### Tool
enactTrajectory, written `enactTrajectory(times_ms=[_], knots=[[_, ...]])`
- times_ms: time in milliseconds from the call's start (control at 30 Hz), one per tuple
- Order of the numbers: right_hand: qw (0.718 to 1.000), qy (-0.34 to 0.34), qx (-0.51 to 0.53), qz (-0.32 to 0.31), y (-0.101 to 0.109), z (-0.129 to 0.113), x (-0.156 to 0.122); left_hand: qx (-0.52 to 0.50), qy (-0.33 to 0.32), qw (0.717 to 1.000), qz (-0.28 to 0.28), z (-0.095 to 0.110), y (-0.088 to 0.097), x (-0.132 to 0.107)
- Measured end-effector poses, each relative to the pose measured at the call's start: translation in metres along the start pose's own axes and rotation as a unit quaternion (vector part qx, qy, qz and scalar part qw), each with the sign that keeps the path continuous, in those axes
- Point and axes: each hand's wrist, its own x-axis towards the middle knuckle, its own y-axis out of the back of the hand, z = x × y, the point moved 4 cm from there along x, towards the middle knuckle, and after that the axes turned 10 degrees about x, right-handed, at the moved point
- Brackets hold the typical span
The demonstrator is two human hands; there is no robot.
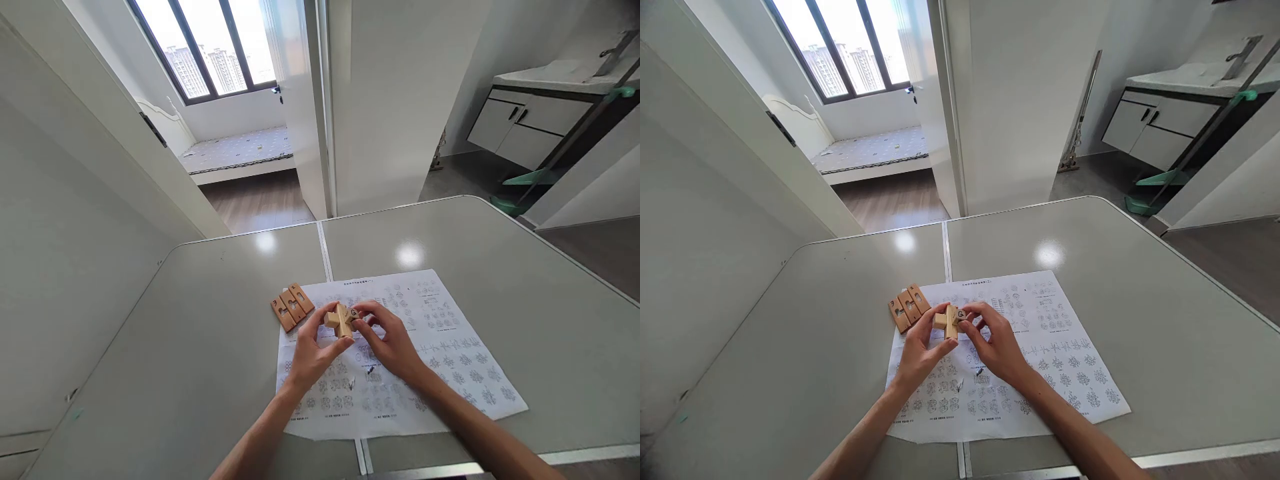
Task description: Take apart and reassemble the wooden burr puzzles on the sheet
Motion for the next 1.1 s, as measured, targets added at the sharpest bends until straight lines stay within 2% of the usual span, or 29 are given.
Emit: enactTrajectory(times_ms=[200,667,867,1000,1100], knots=[[1.000,0.004,-0.017,-0.011,0.0004,-0.0030,0.0007,-0.024,0.028,0.999,-0.013,-0.0008,-0.0016,0.0013],[0.999,0.035,-0.026,-0.018,-0.0022,-0.0060,-0.0011,-0.057,0.020,0.998,-0.026,-0.0044,-0.0034,0.0004],[0.998,0.047,-0.029,-0.013,-0.0033,-0.0059,-0.0018,-0.061,0.015,0.998,-0.021,-0.0066,-0.0034,0.0021],[0.998,0.062,-0.021,0.005,-0.0038,-0.0023,-0.0040,-0.084,-0.006,0.996,-0.041,-0.0057,-0.0050,0.0040],[0.999,0.052,0.004,0.015,-0.0029,0.0001,-0.0048,-0.054,-0.026,0.997,-0.057,-0.0039,-0.0062,0.0036]])
